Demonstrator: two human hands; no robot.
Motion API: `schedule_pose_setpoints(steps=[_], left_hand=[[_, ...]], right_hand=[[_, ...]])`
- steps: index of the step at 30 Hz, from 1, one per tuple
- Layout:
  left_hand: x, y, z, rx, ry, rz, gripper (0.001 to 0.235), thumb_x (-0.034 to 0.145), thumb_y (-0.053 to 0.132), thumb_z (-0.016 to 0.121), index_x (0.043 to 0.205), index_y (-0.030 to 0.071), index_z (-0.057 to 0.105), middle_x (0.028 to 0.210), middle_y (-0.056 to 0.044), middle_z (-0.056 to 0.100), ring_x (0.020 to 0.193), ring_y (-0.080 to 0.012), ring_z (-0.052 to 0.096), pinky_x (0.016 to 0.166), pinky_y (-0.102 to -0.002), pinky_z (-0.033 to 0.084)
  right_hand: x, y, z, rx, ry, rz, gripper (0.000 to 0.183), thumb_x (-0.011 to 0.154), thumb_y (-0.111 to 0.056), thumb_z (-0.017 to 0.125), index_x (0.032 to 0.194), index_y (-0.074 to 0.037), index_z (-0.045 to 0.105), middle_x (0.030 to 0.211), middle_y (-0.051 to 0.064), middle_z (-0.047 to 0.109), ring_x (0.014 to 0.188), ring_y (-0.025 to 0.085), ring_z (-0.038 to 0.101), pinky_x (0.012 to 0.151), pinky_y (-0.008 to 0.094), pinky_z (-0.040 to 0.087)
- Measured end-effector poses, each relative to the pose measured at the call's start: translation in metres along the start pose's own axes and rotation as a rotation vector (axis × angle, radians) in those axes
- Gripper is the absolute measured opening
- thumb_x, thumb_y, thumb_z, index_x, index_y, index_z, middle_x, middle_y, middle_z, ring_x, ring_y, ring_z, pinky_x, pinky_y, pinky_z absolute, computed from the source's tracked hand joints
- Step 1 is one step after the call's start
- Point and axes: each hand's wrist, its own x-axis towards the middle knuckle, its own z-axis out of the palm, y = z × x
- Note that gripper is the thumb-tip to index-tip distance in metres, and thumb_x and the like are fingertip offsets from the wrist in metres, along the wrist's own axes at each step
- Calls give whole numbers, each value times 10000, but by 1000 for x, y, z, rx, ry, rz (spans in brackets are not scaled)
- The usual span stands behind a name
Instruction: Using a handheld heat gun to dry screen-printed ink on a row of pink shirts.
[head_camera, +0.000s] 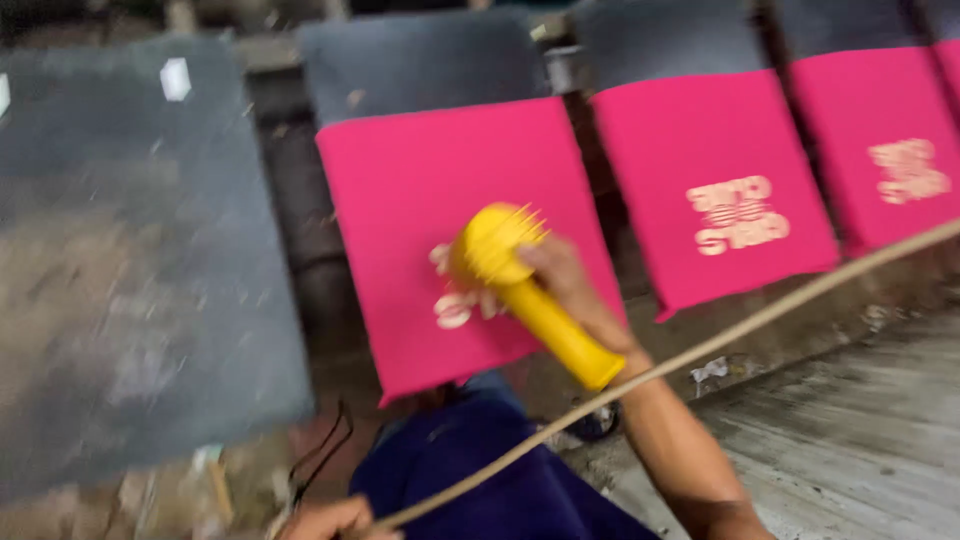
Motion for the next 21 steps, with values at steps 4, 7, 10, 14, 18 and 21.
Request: schedule_pose_setpoints(steps=[4,7,10,14,18,21], left_hand=[[-17,25,-12,-161,-60,156,476,907,386,937,649,165,604,607,84,447,590,-34,422,510,-276,331],[-22,39,-14,-95,-69,154,452,916,447,881,649,181,631,597,89,484,586,-33,457,511,-273,340],[-26,47,-10,-119,-75,148,471,923,404,894,644,176,590,581,82,506,560,-47,435,528,-270,333],[-27,50,-11,-118,-89,111,473,929,422,879,647,175,592,577,71,508,546,-57,430,536,-272,318],[-25,57,-11,-103,-83,136,477,926,430,882,650,180,584,565,65,488,542,-63,414,534,-285,314],[-24,57,-10,-26,-53,164,449,884,477,874,647,194,619,569,92,507,564,-51,450,532,-286,385]], right_hand=[[-4,21,-64,-450,396,-56,366,902,-314,659,1119,-24,709,936,88,719,725,187,673,579,335,554],[-11,16,-52,-550,233,36,428,908,-400,559,777,5,605,589,147,620,502,288,695,459,317,537],[14,56,-93,-274,243,-48,345,895,-380,653,807,-55,578,633,85,565,511,250,629,435,384,543],[-2,16,-61,-414,255,-97,386,911,-378,613,922,6,644,719,153,654,587,253,663,500,353,535],[1,43,-70,-76,264,86,562,807,-375,740,1058,123,667,739,243,691,601,365,702,518,451,648],[26,52,-86,-110,266,-87,504,890,-395,685,1103,58,635,790,195,682,545,356,678,416,425,576]])
